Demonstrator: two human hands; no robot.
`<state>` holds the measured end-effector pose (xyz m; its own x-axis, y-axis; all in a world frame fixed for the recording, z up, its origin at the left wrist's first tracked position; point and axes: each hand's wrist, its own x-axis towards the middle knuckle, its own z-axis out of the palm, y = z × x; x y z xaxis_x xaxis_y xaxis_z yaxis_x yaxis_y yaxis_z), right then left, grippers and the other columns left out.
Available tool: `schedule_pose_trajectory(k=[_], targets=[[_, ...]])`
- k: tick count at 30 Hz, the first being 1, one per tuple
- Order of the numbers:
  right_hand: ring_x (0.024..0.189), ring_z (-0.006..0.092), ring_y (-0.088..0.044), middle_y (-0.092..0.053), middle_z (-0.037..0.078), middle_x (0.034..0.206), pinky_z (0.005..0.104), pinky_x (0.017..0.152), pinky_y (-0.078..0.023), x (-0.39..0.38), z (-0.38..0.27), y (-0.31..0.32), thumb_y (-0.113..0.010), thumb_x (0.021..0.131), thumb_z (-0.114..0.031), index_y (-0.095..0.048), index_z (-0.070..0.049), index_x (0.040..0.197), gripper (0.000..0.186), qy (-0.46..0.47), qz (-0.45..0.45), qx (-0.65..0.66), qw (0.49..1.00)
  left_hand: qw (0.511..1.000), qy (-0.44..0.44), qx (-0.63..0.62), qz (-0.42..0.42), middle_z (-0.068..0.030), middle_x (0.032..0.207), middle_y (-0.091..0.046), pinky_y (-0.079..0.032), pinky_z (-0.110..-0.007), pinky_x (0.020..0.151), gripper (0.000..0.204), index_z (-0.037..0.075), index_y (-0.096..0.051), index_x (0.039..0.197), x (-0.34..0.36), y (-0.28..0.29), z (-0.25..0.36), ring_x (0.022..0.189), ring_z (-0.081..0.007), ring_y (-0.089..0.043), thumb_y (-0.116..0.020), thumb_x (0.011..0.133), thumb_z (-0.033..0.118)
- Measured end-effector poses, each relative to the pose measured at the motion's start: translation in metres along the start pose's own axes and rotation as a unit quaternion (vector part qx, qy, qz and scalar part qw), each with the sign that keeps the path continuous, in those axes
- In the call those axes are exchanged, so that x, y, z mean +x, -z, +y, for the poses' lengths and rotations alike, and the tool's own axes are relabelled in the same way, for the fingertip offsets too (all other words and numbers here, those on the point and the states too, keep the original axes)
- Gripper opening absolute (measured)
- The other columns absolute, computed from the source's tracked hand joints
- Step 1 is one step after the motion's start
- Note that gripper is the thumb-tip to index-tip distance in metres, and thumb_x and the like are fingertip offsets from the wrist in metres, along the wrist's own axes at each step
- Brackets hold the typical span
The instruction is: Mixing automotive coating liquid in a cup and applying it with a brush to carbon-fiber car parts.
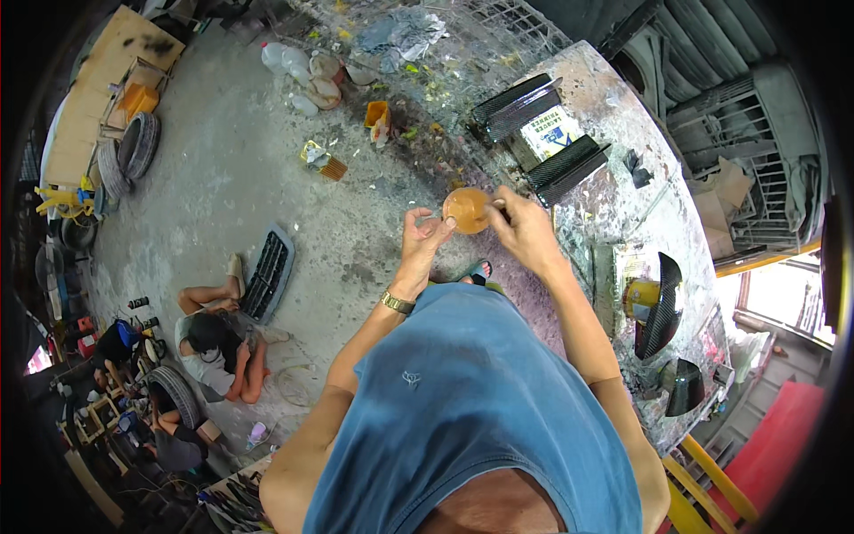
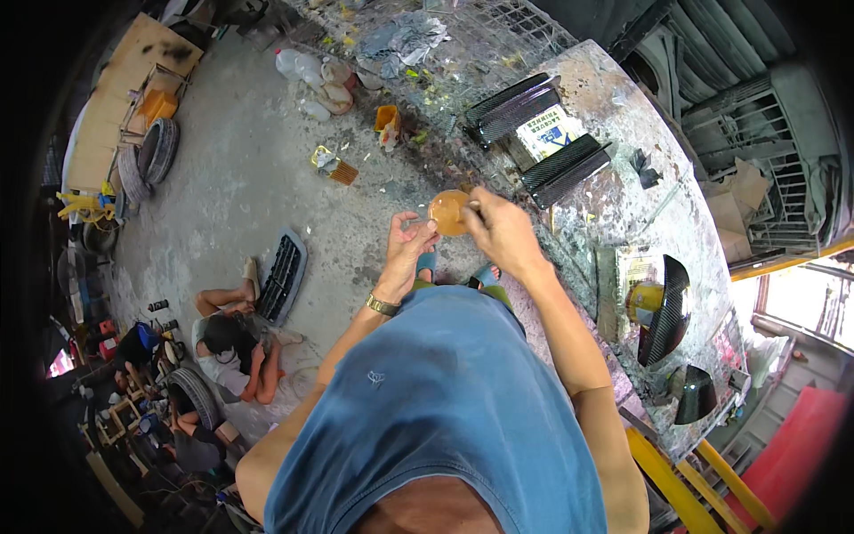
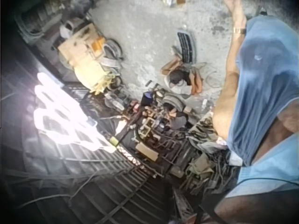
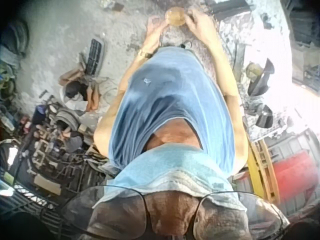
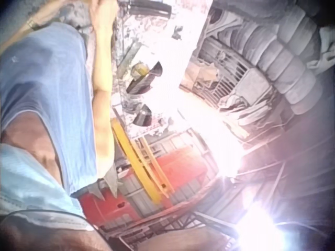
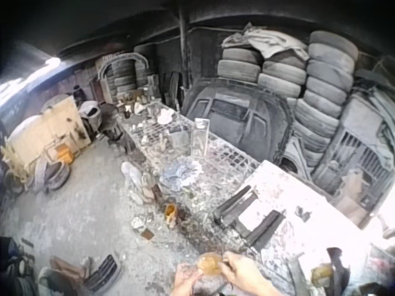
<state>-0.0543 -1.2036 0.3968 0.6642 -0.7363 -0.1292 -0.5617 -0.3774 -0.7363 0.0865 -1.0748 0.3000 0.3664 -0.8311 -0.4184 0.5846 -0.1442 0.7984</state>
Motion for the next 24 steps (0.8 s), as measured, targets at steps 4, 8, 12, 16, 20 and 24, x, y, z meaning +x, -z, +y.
schedule_pose_trajectory(k=[4, 8, 12, 16, 20, 24], targets=[[0.078, 0.0363, -0.064, -0.064, 0.018, 0.083, 0.0421, 0.068, -0.05, -0.001, 0.0, -0.001, -0.059, 0.09, -0.018, -0.058, -0.004, 0.095, 0.014, 0.106, 0.076, 0.091, 0.987, 1.0, 0.003, 0.014, -0.003, -0.0095, 0.109, -0.062, -0.046, -0.028, 0.08, 0.051, 0.011, -0.035, 0.121, 0.0, 0.0, -0.001, 0.098, -0.016, -0.059, -0.072, 0.088, 0.024], [0.079, 0.0383, -0.063, -0.063, 0.018, 0.085, 0.0428, 0.068, -0.049, -0.003, -0.004, -0.002, -0.06, 0.089, -0.016, -0.058, -0.003, 0.095, 0.014, -0.023, 0.041, 0.01, 0.999, 1.0, -0.012, 0.018, -0.005, -0.0098, 0.107, -0.061, -0.046, -0.028, 0.079, 0.05, 0.01, -0.035, 0.122, -0.003, -0.001, -0.003, 0.099, -0.0168, -0.059, -0.07, 0.089, 0.024], [0.084, 0.0371, -0.061, -0.063, 0.016, 0.083, 0.0438, 0.07, -0.049, -0.004, -0.004, 0.0, -0.06, 0.088, -0.015, -0.059, -0.005, 0.092, 0.011, 0.127, 0.077, 0.079, 0.986, 0.999, 0.016, 0.039, 0.0, -0.0097, 0.105, -0.058, -0.048, -0.03, 0.082, 0.049, 0.009, -0.034, 0.123, -0.002, -0.006, 0.003, 0.1, -0.0185, -0.058, -0.069, 0.09, 0.023], [0.082, 0.0364, -0.06, -0.063, 0.015, 0.081, 0.044, 0.07, -0.048, -0.008, 0.0, 0.001, -0.058, 0.089, -0.014, -0.059, -0.005, 0.09, 0.009, 0.079, 0.163, -0.001, 0.984, 1.0, 0.003, 0.013, -0.008, -0.0106, 0.108, -0.057, -0.049, -0.033, 0.086, 0.049, 0.009, -0.034, 0.122, 0.001, -0.009, 0.01, 0.1, -0.02, -0.057, -0.069, 0.09, 0.022], [0.076, 0.0348, -0.061, -0.061, 0.016, 0.08, 0.0416, 0.069, -0.049, -0.002, 0.001, -0.003, -0.058, 0.089, -0.013, -0.06, -0.003, 0.092, 0.011, 0.073, 0.094, 0.017, 0.993, 1.0, 0.014, 0.005, -0.011, -0.0096, 0.104, -0.061, -0.047, -0.03, 0.087, 0.051, 0.009, -0.035, 0.119, 0.004, -0.008, 0.008, 0.098, -0.0158, -0.059, -0.073, 0.088, 0.022], [0.077, 0.0356, -0.062, -0.063, 0.017, 0.083, 0.0428, 0.068, -0.049, 0.001, 0.002, 0.0, -0.059, 0.088, -0.012, -0.057, 0.0, 0.09, 0.012, 0.1, 0.224, 0.009, 0.969, 1.0, 0.003, 0.028, -0.012, -0.0069, 0.102, -0.061, -0.045, -0.026, 0.076, 0.054, 0.011, -0.035, 0.12, 0.007, -0.008, 0.006, 0.095, -0.0153, -0.058, -0.074, 0.087, 0.028]])
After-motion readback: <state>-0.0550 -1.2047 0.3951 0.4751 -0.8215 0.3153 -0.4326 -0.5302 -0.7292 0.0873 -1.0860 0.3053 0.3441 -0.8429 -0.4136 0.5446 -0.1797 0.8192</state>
